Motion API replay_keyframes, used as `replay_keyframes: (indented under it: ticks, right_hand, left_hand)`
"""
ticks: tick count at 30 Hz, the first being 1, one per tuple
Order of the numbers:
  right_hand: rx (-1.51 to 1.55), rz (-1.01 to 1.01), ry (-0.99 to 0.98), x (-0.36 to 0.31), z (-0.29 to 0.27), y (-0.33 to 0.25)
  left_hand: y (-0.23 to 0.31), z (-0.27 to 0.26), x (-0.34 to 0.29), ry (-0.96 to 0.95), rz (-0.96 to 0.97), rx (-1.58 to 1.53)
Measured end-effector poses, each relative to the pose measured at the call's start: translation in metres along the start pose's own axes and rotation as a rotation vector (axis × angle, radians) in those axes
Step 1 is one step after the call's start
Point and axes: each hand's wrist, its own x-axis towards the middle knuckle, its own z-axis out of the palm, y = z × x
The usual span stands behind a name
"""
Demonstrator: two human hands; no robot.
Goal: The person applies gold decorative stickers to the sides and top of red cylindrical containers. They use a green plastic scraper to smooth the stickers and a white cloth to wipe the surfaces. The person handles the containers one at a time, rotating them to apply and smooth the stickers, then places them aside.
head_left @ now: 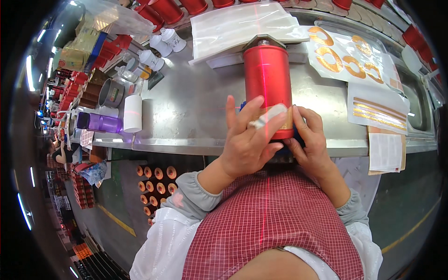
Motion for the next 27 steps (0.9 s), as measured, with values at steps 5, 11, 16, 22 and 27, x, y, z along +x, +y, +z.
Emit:
replay_keyframes:
  ticks: [5,11,16,22,27]
  right_hand:
    - [0.0,-0.003,-0.008,0.0,-0.001,0.0]
    - [-0.006,-0.01,-0.011,0.001,-0.002,0.0]
    - [-0.008,-0.016,-0.01,-0.001,-0.001,0.004]
    - [-0.023,-0.018,-0.029,0.001,-0.003,0.003]
    - [-0.018,-0.018,-0.029,0.0,-0.003,0.004]
  left_hand:
    - [-0.002,0.007,-0.035,0.145,0.056,-0.03]
    - [-0.004,0.005,-0.037,0.15,0.053,-0.036]
    - [-0.002,0.001,-0.021,0.116,-0.035,-0.132]
    - [-0.015,-0.003,-0.011,0.065,-0.112,0.002]
    - [-0.018,-0.006,0.003,0.001,-0.027,0.066]
